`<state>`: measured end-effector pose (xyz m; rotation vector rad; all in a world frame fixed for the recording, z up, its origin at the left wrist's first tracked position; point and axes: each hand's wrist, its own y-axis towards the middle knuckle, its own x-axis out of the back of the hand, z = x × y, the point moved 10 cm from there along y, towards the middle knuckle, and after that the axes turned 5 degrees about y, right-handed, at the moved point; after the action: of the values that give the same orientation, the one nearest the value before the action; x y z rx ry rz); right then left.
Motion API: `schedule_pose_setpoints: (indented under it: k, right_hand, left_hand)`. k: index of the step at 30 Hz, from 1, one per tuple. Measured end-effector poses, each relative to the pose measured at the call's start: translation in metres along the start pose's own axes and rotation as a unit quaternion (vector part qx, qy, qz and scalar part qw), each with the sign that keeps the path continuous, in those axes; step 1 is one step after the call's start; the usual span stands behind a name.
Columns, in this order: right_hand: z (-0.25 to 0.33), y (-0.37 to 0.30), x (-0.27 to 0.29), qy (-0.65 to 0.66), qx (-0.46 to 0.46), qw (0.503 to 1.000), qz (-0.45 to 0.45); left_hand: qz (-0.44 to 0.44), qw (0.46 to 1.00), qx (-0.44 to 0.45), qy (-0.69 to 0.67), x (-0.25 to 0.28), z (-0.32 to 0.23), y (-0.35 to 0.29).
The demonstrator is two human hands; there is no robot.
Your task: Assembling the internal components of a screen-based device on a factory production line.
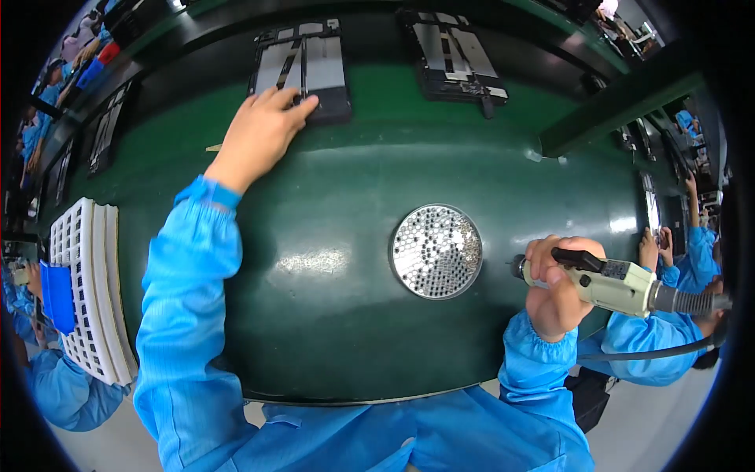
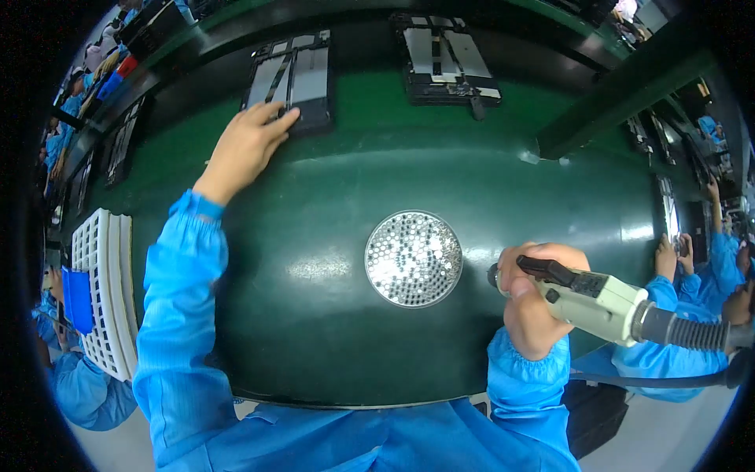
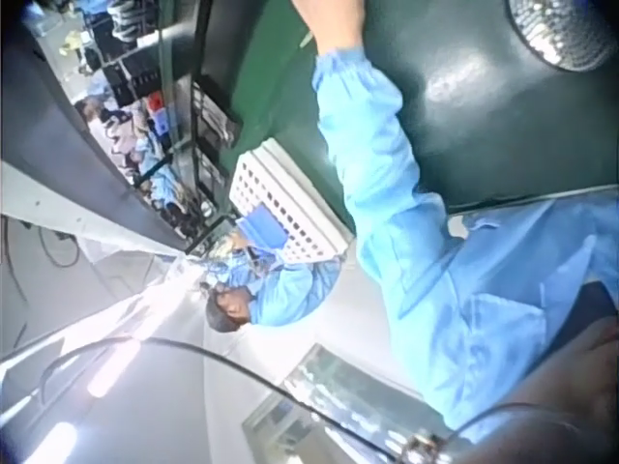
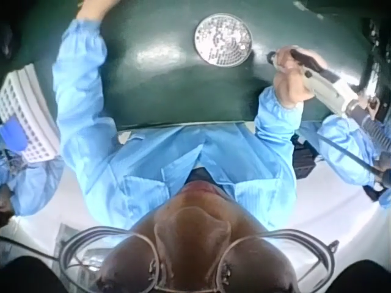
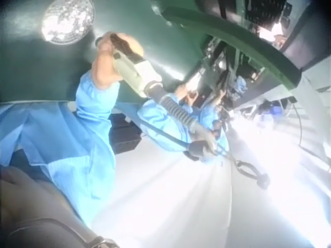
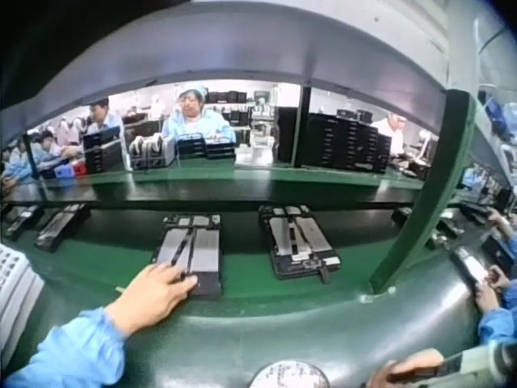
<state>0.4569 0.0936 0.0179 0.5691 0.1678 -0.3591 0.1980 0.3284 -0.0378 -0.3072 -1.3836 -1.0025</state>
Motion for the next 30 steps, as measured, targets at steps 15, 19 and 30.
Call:
schedule_pose_setpoints:
  k: [15, 19, 30]
  right_hand:
    - [-0.013, 0.011, 0.051, -0.142, -0.091, 0.979, -0.112]
    - [-0.02, 0.015, 0.057, 0.011, -0.132, 0.987, -0.09]
    - [-0.023, 0.009, 0.061, -0.078, -0.127, 0.98, -0.129]
  left_hand:
    - [-0.033, 0.986, -0.01, -0.165, -0.064, -0.11, 0.158]
    - [-0.055, 0.993, -0.108, 0.001, -0.066, -0.119, 0.167]
    - [-0.087, 0.994, -0.019, -0.068, 0.013, -0.086, 0.134]
